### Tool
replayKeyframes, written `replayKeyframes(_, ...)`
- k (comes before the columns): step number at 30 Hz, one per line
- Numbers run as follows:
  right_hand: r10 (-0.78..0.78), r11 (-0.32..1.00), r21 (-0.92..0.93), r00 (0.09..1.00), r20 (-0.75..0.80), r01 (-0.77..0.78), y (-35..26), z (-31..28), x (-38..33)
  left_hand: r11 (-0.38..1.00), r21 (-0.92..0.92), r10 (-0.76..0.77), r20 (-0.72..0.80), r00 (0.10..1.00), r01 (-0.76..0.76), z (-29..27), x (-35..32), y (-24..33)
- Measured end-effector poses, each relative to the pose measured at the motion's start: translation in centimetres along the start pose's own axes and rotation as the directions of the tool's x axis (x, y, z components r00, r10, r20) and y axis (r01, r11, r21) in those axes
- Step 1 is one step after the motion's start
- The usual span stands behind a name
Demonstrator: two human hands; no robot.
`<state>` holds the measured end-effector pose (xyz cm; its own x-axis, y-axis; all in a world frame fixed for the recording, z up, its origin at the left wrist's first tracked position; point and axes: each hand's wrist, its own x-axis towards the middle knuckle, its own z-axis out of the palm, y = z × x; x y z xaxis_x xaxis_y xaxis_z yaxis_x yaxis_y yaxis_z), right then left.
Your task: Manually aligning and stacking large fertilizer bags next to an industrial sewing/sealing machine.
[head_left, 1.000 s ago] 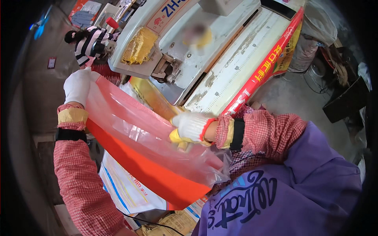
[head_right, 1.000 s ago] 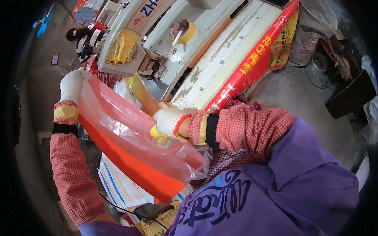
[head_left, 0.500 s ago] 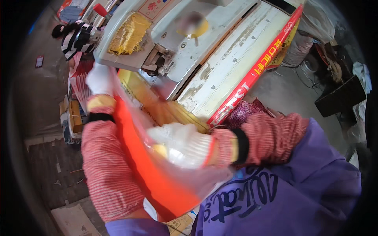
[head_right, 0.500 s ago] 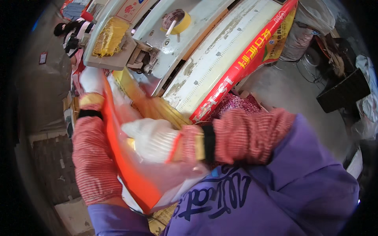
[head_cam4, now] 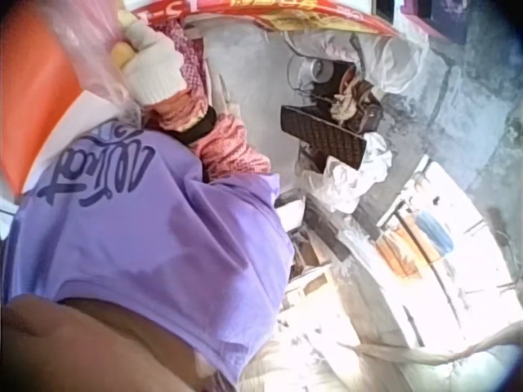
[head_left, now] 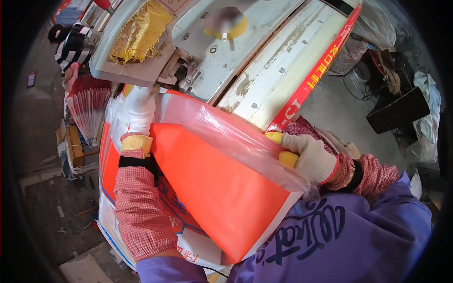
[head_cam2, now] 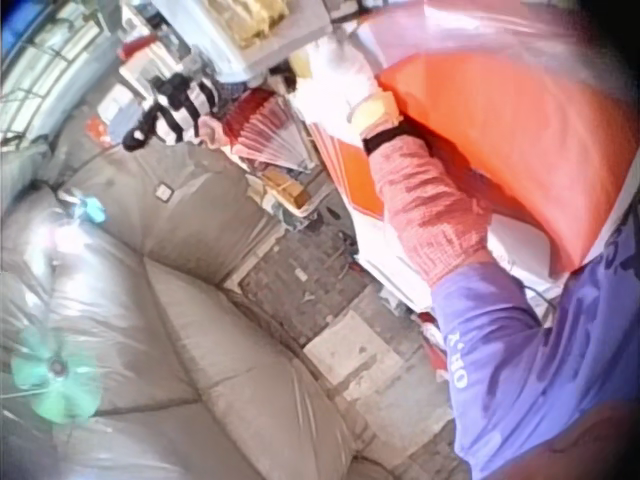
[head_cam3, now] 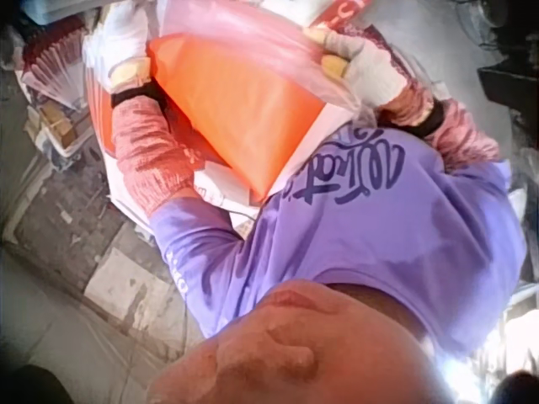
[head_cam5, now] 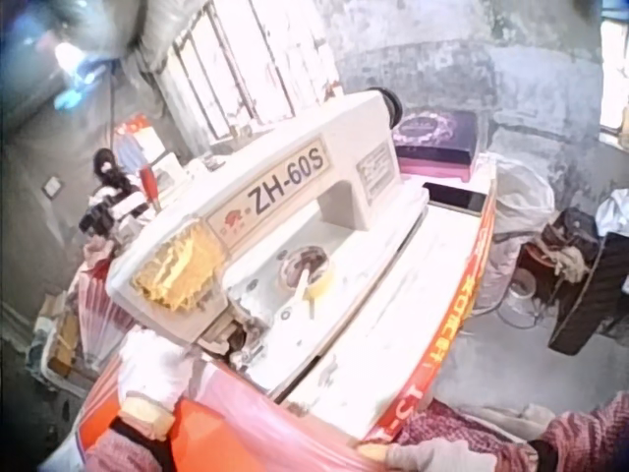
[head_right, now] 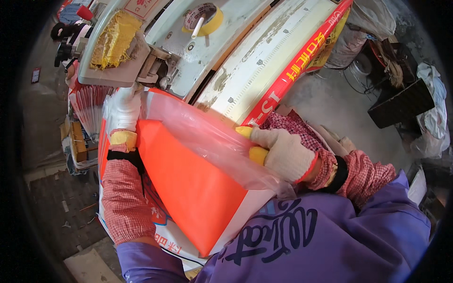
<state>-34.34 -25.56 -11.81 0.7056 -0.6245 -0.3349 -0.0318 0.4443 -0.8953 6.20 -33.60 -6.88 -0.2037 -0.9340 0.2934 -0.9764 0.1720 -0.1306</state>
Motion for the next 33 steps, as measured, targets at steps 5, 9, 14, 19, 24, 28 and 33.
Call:
replayKeyframes(5, -0.012, 0.631, -0.775, 1.0, -0.009, 0.001, -4.6, 0.7, -1.0, 0.997, 0.026, 0.075, 0.094, 0.993, -0.078, -0.9, 0.1, 0.6)
replayKeyframes(9, 0.318, 0.471, -0.849, 0.944, -0.091, -0.241, -5.0, 0.9, -0.2, 0.98, -0.026, -0.18, 0.306, 0.935, 0.197, -3.3, -1.1, 2.3)
replayKeyframes(14, 0.371, 0.631, -0.685, 0.917, -0.145, -0.364, -4.4, 1.4, -0.5, 0.971, -0.097, -0.162, 0.399, 0.902, 0.218, -1.8, -2.2, 1.2)
replayKeyframes(19, 0.098, 0.661, -0.708, 0.964, -0.246, -0.248, -5.7, 3.9, 6.1, 0.981, 0.188, -0.076, 0.172, 0.982, 0.043, 0.9, 1.7, -7.2)
replayKeyframes(24, -0.206, 0.225, -0.962, 0.973, 0.107, 0.153, -5.7, 8.2, 17.9, 0.941, 0.239, -0.234, -0.043, 0.971, 0.238, -6.6, 7.4, -12.8)
replayKeyframes(28, -0.392, 0.067, -0.947, 0.881, 0.265, 0.315, -7.5, 9.1, 21.8, 0.89, 0.38, -0.349, 0.212, 0.913, 0.252, -13.7, 7.1, -5.9)
replayKeyframes(33, 0.019, -0.016, -0.667, 0.667, 0.744, 0.745, -10.7, 6.5, 27.3, 0.888, 0.378, 0.074, 0.446, 0.892, -0.262, -17.8, 3.9, 9.7)
